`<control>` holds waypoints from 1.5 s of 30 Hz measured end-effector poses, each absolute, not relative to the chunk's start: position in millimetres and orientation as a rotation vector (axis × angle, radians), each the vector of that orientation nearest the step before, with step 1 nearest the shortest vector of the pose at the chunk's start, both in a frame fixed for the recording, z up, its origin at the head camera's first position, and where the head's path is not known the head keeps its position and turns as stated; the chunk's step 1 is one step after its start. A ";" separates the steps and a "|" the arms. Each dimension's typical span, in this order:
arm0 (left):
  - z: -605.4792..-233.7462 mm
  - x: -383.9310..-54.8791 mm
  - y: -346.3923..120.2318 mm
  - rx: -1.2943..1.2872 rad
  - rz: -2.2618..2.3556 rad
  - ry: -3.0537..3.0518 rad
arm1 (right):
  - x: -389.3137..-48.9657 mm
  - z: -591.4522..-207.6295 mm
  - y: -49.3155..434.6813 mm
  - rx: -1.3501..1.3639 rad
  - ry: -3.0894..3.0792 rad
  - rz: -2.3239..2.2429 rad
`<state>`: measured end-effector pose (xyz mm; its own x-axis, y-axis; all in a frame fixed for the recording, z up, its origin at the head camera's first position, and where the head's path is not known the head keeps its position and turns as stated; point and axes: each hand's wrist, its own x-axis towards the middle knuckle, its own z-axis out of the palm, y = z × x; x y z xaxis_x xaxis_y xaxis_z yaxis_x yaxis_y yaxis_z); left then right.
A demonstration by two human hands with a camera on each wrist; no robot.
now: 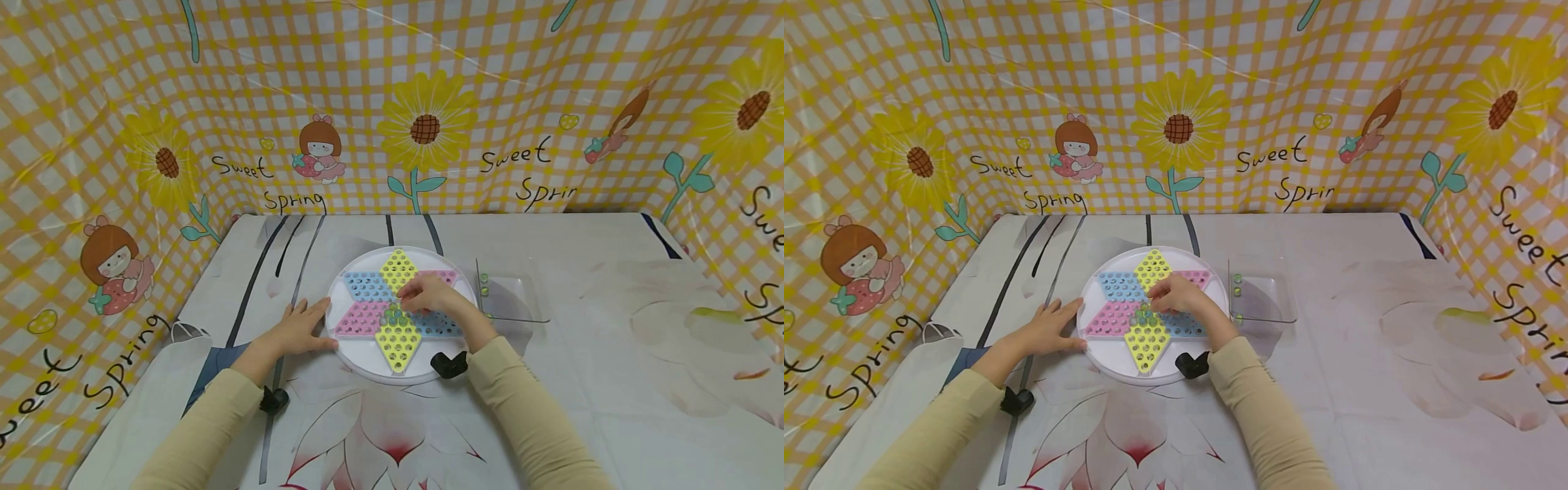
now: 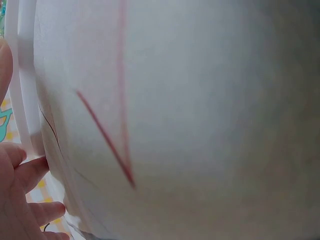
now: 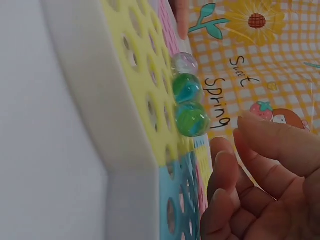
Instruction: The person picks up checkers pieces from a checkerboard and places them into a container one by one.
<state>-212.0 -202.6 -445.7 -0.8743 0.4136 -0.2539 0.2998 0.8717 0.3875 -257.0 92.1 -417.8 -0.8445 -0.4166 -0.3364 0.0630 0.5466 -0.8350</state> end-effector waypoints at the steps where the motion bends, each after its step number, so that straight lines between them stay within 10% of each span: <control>1: -445.7 -212.0 -202.5 0.535 0.484 2.711 | -256.4 -418.5 91.4 -0.297 2.286 -1.238; 45: -441.2 -209.1 -199.9 0.529 0.474 2.712 | -243.6 -419.9 87.6 -0.560 2.362 -0.907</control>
